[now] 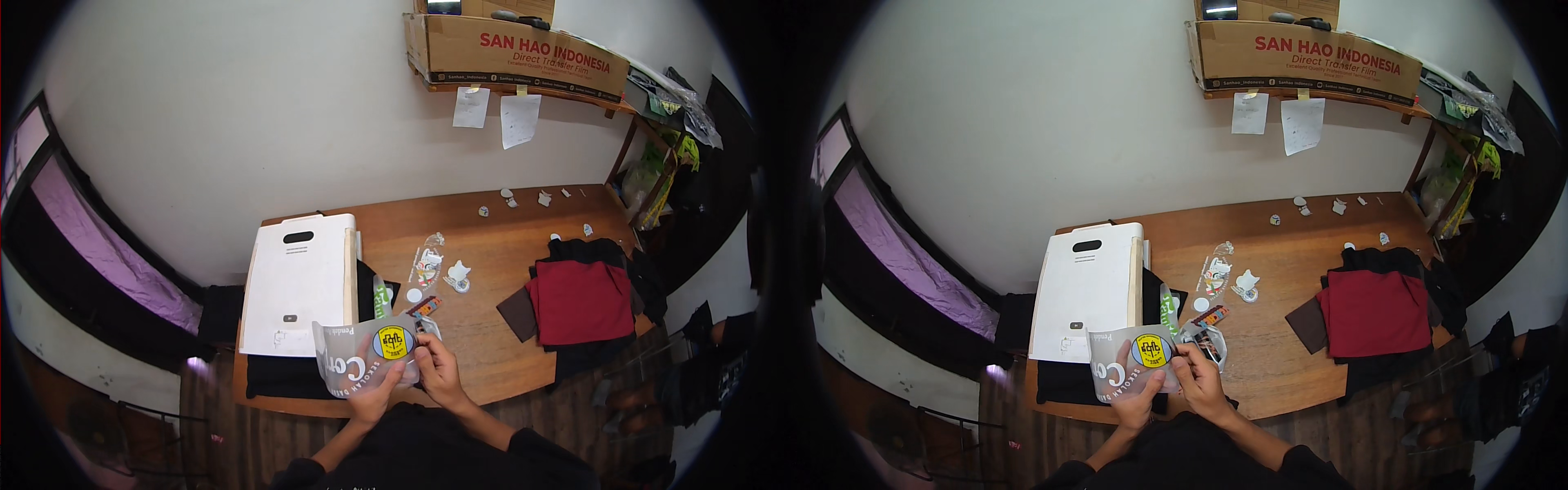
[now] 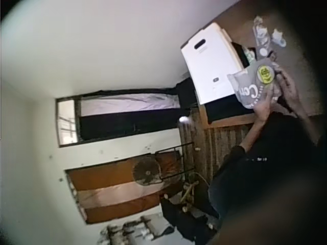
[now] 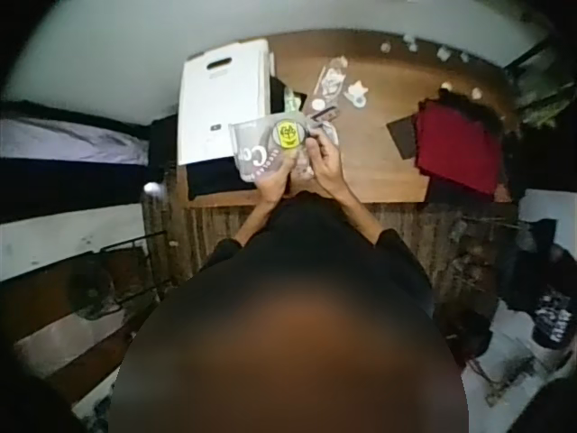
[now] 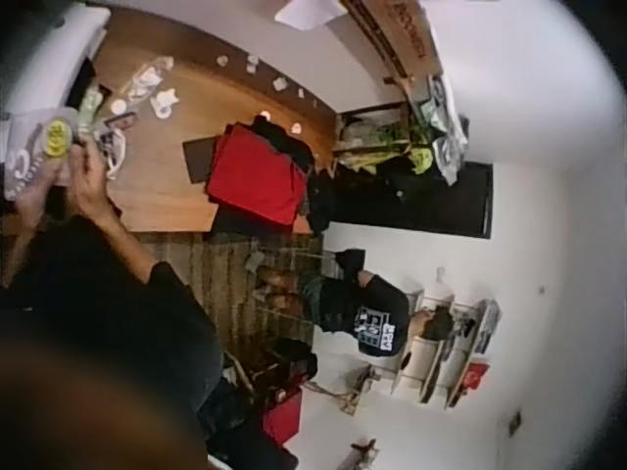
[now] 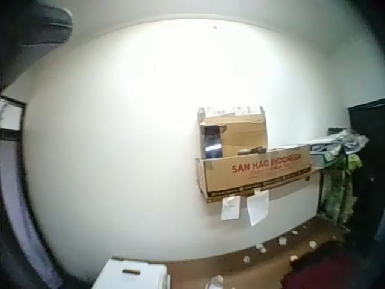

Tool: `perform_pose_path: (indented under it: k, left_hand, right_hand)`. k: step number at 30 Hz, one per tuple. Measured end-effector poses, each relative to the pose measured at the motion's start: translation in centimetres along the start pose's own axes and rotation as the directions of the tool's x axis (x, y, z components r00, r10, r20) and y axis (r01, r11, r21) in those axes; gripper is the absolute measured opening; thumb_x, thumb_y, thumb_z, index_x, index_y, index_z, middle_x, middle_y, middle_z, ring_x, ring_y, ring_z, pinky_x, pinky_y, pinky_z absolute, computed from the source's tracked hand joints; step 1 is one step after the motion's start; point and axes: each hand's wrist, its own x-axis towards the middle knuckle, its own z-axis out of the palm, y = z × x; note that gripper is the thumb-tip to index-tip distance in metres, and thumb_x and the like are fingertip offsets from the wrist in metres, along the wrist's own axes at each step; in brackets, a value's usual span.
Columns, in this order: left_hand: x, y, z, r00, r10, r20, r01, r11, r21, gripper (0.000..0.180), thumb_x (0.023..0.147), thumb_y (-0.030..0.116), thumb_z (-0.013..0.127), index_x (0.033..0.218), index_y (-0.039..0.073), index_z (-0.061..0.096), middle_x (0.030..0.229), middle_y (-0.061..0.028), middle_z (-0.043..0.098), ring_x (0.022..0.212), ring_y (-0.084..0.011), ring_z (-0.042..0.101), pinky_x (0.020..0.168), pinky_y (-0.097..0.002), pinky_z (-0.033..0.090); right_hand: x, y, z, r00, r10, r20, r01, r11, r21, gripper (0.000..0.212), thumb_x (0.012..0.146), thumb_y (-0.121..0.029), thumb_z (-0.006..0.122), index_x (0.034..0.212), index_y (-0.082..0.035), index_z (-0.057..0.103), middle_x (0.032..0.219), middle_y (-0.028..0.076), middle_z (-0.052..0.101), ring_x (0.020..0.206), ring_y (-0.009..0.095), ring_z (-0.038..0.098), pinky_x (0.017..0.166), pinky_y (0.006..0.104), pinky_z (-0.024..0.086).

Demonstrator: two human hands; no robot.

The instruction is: Manually removing excess vinyl pieces from a cut-out decal using a weeding tool.

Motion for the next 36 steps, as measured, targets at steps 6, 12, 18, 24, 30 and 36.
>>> perform_pose_path:
  k: [6, 12, 18, 24, 30, 36]
  left_hand:
    - [0.1, 0.1, 0.6, 0.999, 0.051, -0.014, -0.051, 0.999, 0.012, 0.066, 0.074, -0.005, 0.066, 0.128, -0.012, 0.028, 0.112, -0.0178, 0.05, 0.099, -0.0226, 0.054, 0.083, -0.0311, 0.048]
    - [-0.2, -0.4, 0.8, 0.998, 0.019, -0.059, -0.019, 1.0, 0.0, 0.062, 0.074, -0.003, 0.068, 0.125, -0.012, 0.033, 0.108, -0.0159, 0.054, 0.096, -0.0194, 0.055, 0.081, -0.0283, 0.048]
    - [-0.5, -1.3, 0.3, 0.999, 0.027, -0.028, -0.024, 0.995, 0.098, 0.065, 0.074, -0.003, 0.067, 0.126, -0.013, 0.03, 0.109, -0.0181, 0.052, 0.097, -0.0223, 0.055, 0.082, -0.0303, 0.048]
    - [-0.3, -1.1, 0.4, 1.0, 0.012, -0.028, -0.01, 0.998, 0.059, 0.065, 0.074, -0.003, 0.067, 0.126, -0.013, 0.03, 0.11, -0.0177, 0.051, 0.098, -0.022, 0.055, 0.083, -0.0303, 0.048]
    - [0.0, -0.8, 0.4, 0.999, 0.037, -0.005, -0.037, 0.999, 0.023, 0.064, 0.074, -0.005, 0.066, 0.126, -0.013, 0.03, 0.111, -0.0179, 0.051, 0.099, -0.0219, 0.054, 0.083, -0.0305, 0.048]
    - [0.2, -1.0, 0.1, 0.999, 0.033, 0.004, -0.033, 0.999, 0.04, 0.064, 0.074, -0.006, 0.066, 0.126, -0.013, 0.03, 0.111, -0.0177, 0.051, 0.099, -0.0214, 0.054, 0.084, -0.0307, 0.047]
  right_hand:
    - [0.1, -0.1, -0.3, 1.0, 0.008, -0.008, -0.008, 1.0, 0.01, 0.023, 0.093, -0.019, 0.047, 0.103, 0.001, 0.051, 0.071, -0.003, 0.051, 0.058, 0.001, 0.041, 0.048, 0.0164, 0.034]
    - [0.1, 0.3, -0.6, 1.0, 0.001, -0.018, -0.001, 1.0, 0.008, 0.023, 0.093, -0.02, 0.047, 0.102, 0.001, 0.051, 0.073, -0.003, 0.051, 0.062, 0.0, 0.042, 0.052, 0.0158, 0.033]
    - [0.2, 0.5, -0.4, 0.999, -0.008, -0.048, 0.009, 1.0, 0.01, 0.025, 0.093, -0.021, 0.046, 0.102, 0.002, 0.051, 0.075, -0.002, 0.051, 0.065, 0.001, 0.043, 0.056, 0.0166, 0.036]
    - [0.5, 0.1, -0.3, 0.998, -0.031, -0.048, 0.032, 0.999, 0.014, 0.026, 0.094, -0.022, 0.046, 0.102, 0.002, 0.051, 0.077, -0.001, 0.052, 0.067, 0.002, 0.045, 0.058, 0.0168, 0.037]
    - [0.9, -0.3, 0.1, 0.996, -0.053, -0.068, 0.053, 0.999, -0.009, 0.025, 0.094, -0.02, 0.045, 0.103, 0.003, 0.05, 0.078, -0.001, 0.053, 0.071, 0.002, 0.046, 0.06, 0.0169, 0.038]
    - [1.3, -0.2, 0.4, 0.994, -0.075, -0.079, 0.074, 0.997, -0.021, 0.023, 0.093, -0.018, 0.046, 0.103, 0.003, 0.05, 0.078, 0.0, 0.053, 0.071, 0.002, 0.045, 0.061, 0.0168, 0.038]
